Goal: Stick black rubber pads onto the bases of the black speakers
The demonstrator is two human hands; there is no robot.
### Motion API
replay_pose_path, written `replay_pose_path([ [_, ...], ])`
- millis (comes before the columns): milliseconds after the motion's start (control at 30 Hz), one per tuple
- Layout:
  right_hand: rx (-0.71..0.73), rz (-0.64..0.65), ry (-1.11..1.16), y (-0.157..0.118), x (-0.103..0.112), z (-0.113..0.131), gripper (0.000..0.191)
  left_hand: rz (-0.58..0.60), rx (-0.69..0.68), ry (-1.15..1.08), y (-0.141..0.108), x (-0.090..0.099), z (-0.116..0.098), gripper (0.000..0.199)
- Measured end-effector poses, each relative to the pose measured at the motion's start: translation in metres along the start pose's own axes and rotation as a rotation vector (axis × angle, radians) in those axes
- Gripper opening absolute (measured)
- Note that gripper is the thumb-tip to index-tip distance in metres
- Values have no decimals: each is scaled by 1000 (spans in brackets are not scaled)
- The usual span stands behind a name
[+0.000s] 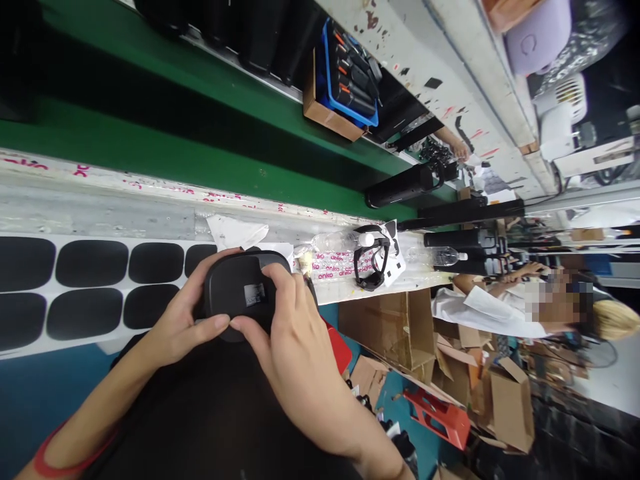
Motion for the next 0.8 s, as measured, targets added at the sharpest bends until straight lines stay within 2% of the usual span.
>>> replay_pose_path([
  [233,-114,172,9,-2,-8,-4,53,-26,-17,17,3,-1,-10,69],
  [333,-78,93,-55,0,1,-14,61,-97,12,11,1,9,-4,72],
  [367,-71,73,-51,2,3,-21,69,-116,30,11,0,12,-1,74],
  [433,-117,63,46,6,1,-42,98,-135,69,7,-1,16,6,76],
  [500,-169,107,245,10,-10,-62,127,-136,103,-7,-2,17,10,78],
  [567,-163,210,485,14,-29,-69,142,-141,116,-33,-3,16,9,78],
  [667,-60,379,874,12,-53,-57,125,-179,168,-64,-5,10,1,74],
  [733,-79,344,1000,10,-56,-56,100,-241,247,-19,-8,6,-3,65],
  [800,-187,253,960,5,-55,-63,73,-281,333,44,-12,0,-5,55],
])
Point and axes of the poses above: each hand's wrist, its own y-axis towards the middle knuckle, its own x-axis out of the back of the hand, z = x × y, the point moved 10 cm from there along y, towards the middle knuckle, and after that the axes turned 4 degrees about -y, right-handed, at the moved point
